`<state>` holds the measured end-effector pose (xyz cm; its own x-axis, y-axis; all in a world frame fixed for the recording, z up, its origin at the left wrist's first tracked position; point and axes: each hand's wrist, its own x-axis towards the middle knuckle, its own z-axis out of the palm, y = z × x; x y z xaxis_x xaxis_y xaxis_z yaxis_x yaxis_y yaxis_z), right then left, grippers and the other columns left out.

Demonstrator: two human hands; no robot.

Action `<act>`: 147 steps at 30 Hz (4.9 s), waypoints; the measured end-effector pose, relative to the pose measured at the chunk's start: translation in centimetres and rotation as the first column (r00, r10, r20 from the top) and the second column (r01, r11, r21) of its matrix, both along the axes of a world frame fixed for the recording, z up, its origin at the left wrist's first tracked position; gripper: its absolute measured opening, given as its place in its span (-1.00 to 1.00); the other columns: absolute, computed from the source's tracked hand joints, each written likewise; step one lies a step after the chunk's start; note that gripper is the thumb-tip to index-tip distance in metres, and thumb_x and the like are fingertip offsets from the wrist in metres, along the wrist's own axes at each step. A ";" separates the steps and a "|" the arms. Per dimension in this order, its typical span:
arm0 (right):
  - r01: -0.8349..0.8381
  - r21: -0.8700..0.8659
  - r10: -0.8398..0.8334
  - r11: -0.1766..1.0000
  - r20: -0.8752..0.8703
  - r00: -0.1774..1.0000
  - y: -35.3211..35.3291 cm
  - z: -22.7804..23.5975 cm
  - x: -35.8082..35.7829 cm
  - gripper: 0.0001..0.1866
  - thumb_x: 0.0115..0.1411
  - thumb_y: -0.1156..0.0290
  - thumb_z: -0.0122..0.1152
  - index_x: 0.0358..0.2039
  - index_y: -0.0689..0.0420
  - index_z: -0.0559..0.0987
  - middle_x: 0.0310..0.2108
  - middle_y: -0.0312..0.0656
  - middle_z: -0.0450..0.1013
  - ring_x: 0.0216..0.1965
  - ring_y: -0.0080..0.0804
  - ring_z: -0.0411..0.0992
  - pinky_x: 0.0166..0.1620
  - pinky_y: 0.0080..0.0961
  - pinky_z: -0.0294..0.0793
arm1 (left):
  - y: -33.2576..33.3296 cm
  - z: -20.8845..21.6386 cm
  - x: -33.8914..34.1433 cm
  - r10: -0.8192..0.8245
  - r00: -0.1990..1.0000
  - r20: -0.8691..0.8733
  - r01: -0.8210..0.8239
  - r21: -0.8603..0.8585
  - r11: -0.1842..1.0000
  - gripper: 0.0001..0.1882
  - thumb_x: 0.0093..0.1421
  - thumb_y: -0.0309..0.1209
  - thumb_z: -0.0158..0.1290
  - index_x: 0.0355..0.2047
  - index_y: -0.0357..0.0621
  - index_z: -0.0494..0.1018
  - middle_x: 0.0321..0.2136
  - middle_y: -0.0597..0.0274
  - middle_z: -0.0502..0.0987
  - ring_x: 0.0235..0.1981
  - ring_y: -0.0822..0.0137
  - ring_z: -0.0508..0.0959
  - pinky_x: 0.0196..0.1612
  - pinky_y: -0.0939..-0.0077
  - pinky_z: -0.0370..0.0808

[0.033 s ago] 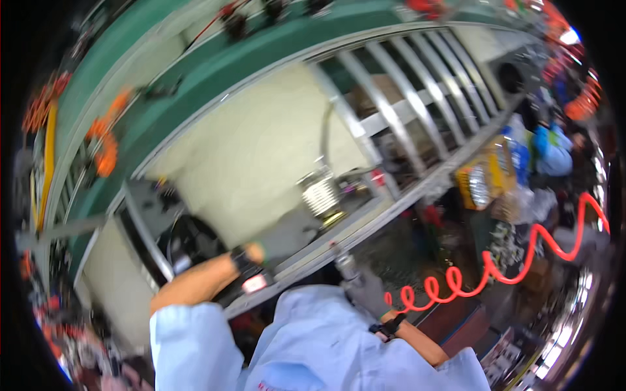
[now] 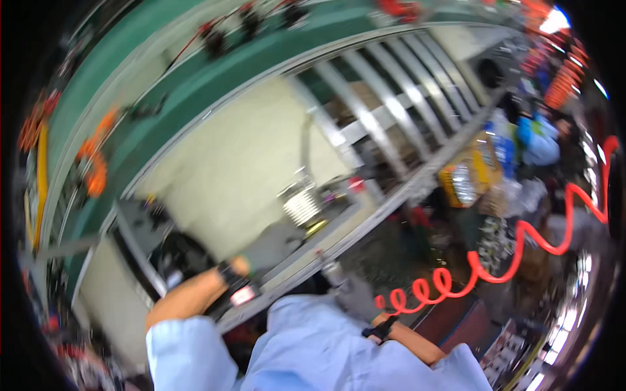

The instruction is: The person places a metal component onto a chassis and secures it with a power tool before positioning a circuit board assembly and fastening it as well. Finally, they retrieve a screw from a bin and place the completed unit onto a shelf.

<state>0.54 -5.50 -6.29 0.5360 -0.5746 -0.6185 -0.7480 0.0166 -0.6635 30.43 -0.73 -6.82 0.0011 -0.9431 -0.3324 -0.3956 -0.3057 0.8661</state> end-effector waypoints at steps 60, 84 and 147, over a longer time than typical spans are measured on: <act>0.172 0.463 -0.296 0.870 0.211 0.932 -1.8 -6.0 -6.0 -0.40 0.24 -0.15 0.12 -0.05 0.18 0.49 -0.41 -0.25 0.44 -0.68 -0.55 0.32 -0.49 -0.55 0.39 | -6.4 4.7 -4.1 -0.251 0.884 0.395 0.058 0.439 0.896 -0.54 -0.10 -0.17 0.13 -0.37 -0.40 0.59 -0.46 -0.14 0.62 -0.41 0.05 0.60 -0.31 0.31 0.50; 0.019 -0.007 -0.018 1.000 0.101 0.995 -2.8 -3.5 -12.4 -0.52 0.00 0.03 0.35 -0.22 0.17 0.55 -0.34 -0.03 0.55 -0.31 -0.14 0.54 -0.23 -0.23 0.50 | -2.4 7.9 -12.8 0.473 0.670 0.573 -0.039 -0.609 0.792 -0.86 0.15 -0.41 0.12 -0.38 -0.22 0.43 -0.48 -0.04 0.45 -0.39 -0.11 0.47 -0.33 0.03 0.39; -0.016 -0.016 0.017 1.000 0.035 0.999 -3.7 0.7 -19.9 -0.47 0.00 -0.07 0.31 -0.22 0.12 0.52 -0.29 0.00 0.54 -0.21 -0.03 0.53 -0.15 -0.21 0.46 | -2.3 -7.1 -20.7 0.561 0.747 -0.358 -0.372 0.474 0.798 -0.63 0.32 -0.21 -0.01 -0.05 -0.27 0.44 -0.23 0.05 0.57 -0.27 0.27 0.60 -0.24 0.39 0.55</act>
